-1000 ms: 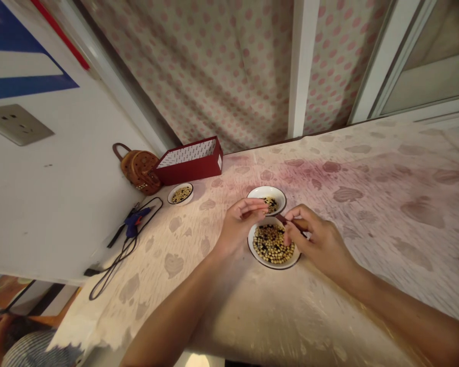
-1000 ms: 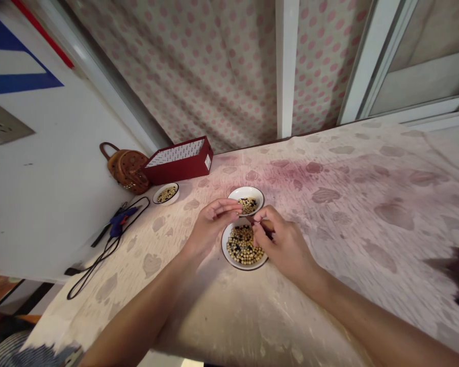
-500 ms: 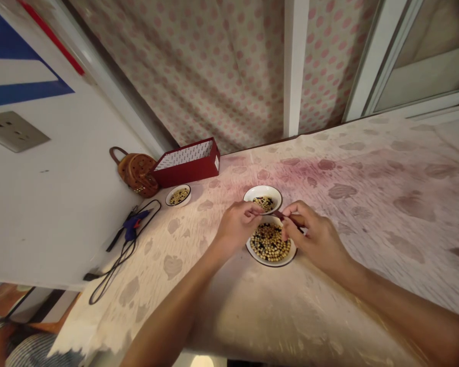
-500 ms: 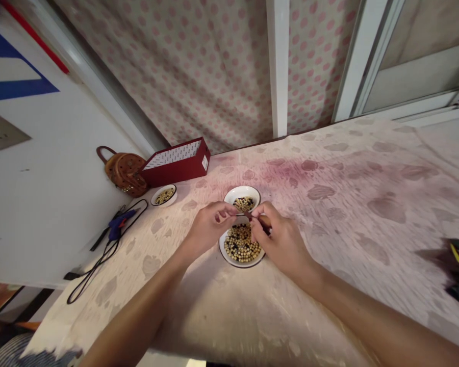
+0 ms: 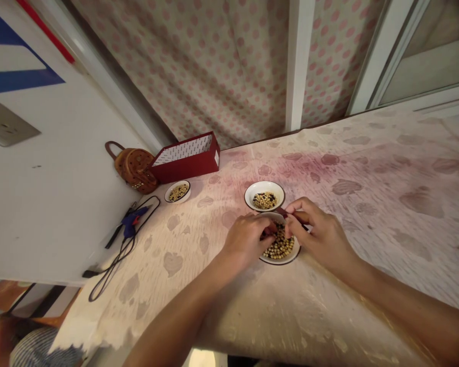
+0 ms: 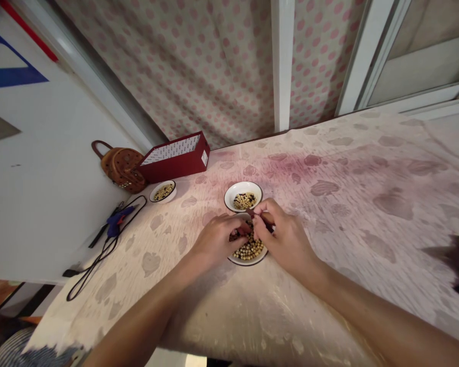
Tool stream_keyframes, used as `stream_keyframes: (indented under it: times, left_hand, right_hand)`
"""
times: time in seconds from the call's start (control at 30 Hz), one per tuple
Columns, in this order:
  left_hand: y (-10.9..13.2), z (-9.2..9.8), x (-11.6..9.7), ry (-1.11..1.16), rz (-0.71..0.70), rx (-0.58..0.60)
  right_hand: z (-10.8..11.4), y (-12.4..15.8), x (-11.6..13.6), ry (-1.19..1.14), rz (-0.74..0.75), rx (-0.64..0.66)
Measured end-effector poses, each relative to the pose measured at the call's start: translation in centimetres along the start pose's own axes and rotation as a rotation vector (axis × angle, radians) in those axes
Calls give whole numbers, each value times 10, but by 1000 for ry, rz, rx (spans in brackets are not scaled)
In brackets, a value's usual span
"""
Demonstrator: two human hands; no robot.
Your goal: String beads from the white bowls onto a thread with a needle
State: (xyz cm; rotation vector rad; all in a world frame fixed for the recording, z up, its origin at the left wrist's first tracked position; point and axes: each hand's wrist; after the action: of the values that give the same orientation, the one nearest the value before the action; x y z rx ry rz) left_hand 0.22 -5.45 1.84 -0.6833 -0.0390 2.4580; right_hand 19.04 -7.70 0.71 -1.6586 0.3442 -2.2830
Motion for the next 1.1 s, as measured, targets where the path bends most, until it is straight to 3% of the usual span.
stream_keyframes:
  times: [0.27,0.63,1.1]
  left_hand:
    - [4,0,1,112,33,-48]
    - [6,-3,3,602,124,-201]
    - [7,-4,-1,718,143,-191]
  right_hand:
    - [1,0,2,2,-16,1]
    - [-2,0,2,-28,34,108]
    - [-3,0,-2,1,57,162]
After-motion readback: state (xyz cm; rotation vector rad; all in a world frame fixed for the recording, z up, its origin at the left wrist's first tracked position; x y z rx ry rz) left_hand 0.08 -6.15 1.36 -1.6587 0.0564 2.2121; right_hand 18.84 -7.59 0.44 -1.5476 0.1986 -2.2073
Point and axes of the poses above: each hand's wrist, its own y-axis away from the middle knuckle, its own z-axis out of the back of the hand, x = y × z, and after that the axes turned 8 degrees about -y, right-handed
